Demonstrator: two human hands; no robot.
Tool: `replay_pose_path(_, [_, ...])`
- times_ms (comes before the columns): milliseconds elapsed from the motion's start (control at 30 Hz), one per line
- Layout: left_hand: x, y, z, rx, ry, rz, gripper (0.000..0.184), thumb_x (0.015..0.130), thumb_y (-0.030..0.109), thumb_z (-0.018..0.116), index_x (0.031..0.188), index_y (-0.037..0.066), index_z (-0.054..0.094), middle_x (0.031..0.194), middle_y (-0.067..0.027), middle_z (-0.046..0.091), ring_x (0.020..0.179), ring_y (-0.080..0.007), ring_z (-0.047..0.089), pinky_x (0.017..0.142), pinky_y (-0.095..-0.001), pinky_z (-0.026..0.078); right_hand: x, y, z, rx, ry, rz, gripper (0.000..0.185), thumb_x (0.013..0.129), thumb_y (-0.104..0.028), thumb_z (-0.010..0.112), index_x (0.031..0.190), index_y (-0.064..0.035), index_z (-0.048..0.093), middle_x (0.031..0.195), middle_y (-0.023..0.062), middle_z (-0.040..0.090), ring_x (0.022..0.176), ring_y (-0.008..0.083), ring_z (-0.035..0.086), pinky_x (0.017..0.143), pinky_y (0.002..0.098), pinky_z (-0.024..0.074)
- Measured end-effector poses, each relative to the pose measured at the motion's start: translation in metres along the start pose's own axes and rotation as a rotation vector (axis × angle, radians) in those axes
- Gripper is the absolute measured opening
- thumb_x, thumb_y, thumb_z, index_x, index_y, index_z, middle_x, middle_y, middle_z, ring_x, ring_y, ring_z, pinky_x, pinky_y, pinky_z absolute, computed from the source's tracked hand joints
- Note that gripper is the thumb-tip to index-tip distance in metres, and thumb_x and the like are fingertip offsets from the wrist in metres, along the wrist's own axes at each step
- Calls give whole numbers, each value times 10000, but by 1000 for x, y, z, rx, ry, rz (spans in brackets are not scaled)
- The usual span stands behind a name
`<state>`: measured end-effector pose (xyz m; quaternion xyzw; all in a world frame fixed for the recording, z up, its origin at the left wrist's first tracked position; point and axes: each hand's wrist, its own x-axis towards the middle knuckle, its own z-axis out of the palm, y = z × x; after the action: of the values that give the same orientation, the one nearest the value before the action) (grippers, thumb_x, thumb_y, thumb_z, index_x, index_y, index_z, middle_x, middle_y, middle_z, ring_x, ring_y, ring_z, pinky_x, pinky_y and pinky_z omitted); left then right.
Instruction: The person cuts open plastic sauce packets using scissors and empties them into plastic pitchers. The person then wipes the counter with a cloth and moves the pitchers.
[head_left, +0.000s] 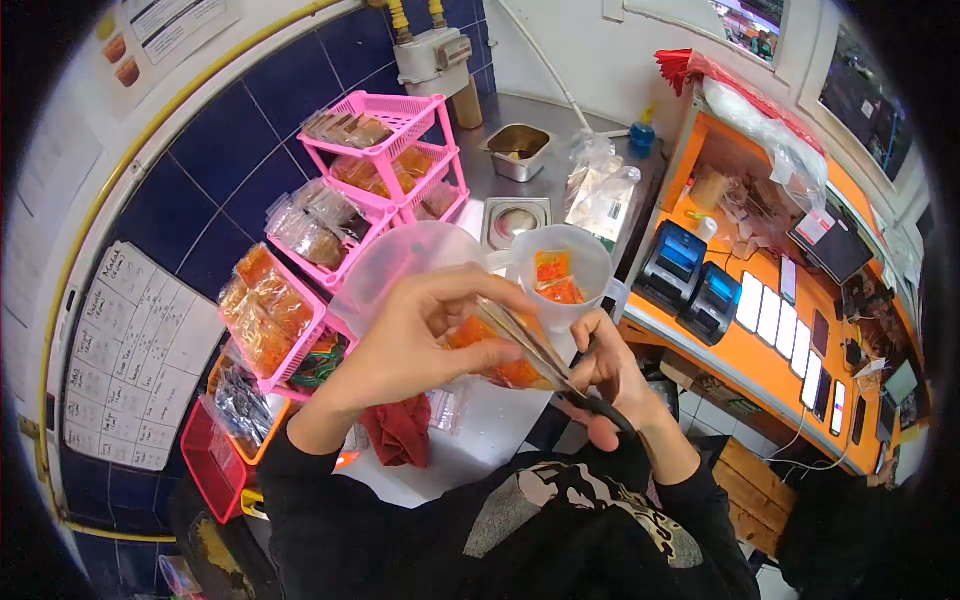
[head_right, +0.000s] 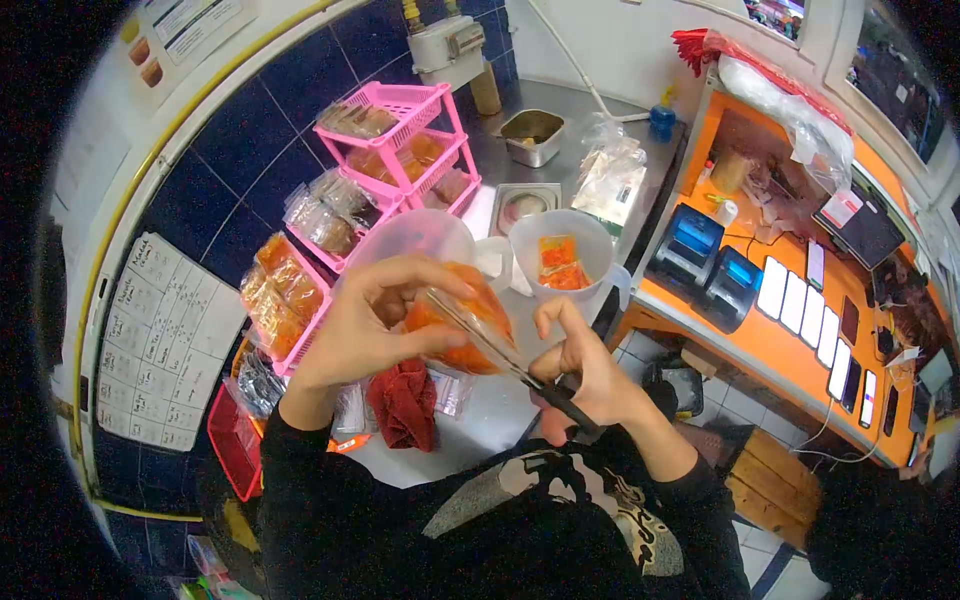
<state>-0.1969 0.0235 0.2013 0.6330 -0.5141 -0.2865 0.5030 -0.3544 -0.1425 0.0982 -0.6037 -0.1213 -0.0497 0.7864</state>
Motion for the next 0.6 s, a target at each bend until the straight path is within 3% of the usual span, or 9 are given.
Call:
replay_pose_path(67, [4, 1, 8, -66, -51, 17, 317, 676, -33, 715, 970, -12, 597, 1009, -85, 574, 948, -155, 557, 847, -284, 447, -6, -9, 9, 96, 102, 34, 693, 654, -163, 794, 985, -129, 186, 572, 58, 515, 509, 91, 471, 479, 193, 325])
replay_pose_path(200, [11, 3, 18, -127, -131, 33, 304, 679, -40, 709, 962, -8, 600, 987, -76, 584, 941, -152, 560, 850, -281, 445, -23, -8, 5, 12, 83, -26, 730, 633, -194, 814, 994, -130, 183, 583, 62, 517, 505, 93, 472, 475, 196, 328])
replay_pose_path(333, [17, 6, 29, -118, -220, 41, 300, 678, -42, 710, 956, -5, 602, 975, -75, 588, 944, -151, 564, 834, -270, 456, -36, -10, 10, 141, 136, -15, 781, 595, -222, 836, 1017, -132, 185, 591, 55, 522, 508, 93, 482, 465, 194, 330])
replay_pose_path(433, [20, 6, 40, -289, -281, 43, 301, 673, -42, 716, 950, -10, 602, 965, -74, 592, 923, -144, 574, 808, -254, 467, -45, -9, 16, 184, 195, -51, 820, 571, -262, 843, 1037, -124, 183, 590, 46, 517, 507, 88, 483, 462, 184, 329])
replay_pose_path(600, [23, 10, 51, -417, -345, -49, 301, 667, -47, 719, 942, -28, 601, 942, -66, 597, 877, -132, 590, 779, -250, 476, -61, -8, 21, 130, 278, -78, 874, 535, -335, 841, 1060, -113, 179, 593, 37, 507, 509, 79, 480, 459, 173, 327])
